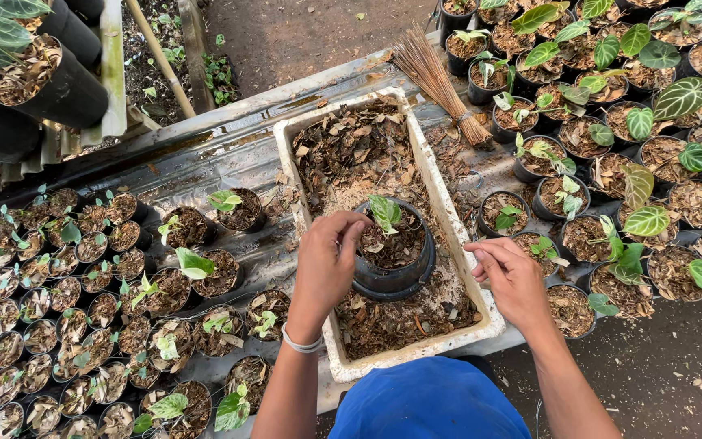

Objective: The person repeatedly pots small plants into black plastic nursery pots using a small hand trowel to add soil and a thin wire to secure the plant. The person works at a table with many potted plants and a container of soil, handling each plant one at a time.

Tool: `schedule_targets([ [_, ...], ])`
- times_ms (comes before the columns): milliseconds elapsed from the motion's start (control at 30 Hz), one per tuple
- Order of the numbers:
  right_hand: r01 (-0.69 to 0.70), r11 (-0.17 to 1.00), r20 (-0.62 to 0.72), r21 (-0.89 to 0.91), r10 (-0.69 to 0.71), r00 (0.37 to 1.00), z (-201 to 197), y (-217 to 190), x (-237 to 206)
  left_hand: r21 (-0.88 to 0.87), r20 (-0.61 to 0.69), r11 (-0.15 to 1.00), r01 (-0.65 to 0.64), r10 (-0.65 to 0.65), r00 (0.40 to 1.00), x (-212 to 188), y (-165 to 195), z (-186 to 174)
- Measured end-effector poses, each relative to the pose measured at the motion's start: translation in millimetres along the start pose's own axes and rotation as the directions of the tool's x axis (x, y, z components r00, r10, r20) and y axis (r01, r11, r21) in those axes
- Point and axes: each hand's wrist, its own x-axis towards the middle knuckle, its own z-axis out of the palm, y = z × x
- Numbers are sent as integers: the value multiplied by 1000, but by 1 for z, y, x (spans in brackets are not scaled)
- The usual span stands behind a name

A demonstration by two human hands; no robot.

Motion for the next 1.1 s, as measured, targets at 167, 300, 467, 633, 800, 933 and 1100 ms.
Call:
schedule_targets([
  [167,2,996,29,-91,0,1000,-5,14,2,176,-139,960,-217,243,960,1,-7,-5],
  [300,258,897,224,-360,-185,957,-6,37,2,264,-203,946,-186,243,948,3,-28,7],
  [467,152,913,441,-379,34,897,17,63,-3,39,-65,974,225,-222,973,7,-62,40],
  [633,-3,966,465,-259,128,876,43,76,-5,-266,-172,964,18,-66,983,-10,-86,75],
  [800,153,949,425,-276,-22,905,56,79,-2,-239,-153,954,-178,144,978,-38,-93,94],
  [933,207,923,368,-324,-79,927,63,74,3,1,-64,973,-232,232,971,-60,-90,103],
  [1100,119,946,281,-301,-31,959,73,61,7,245,47,931,-272,269,962,-65,-96,111],
])
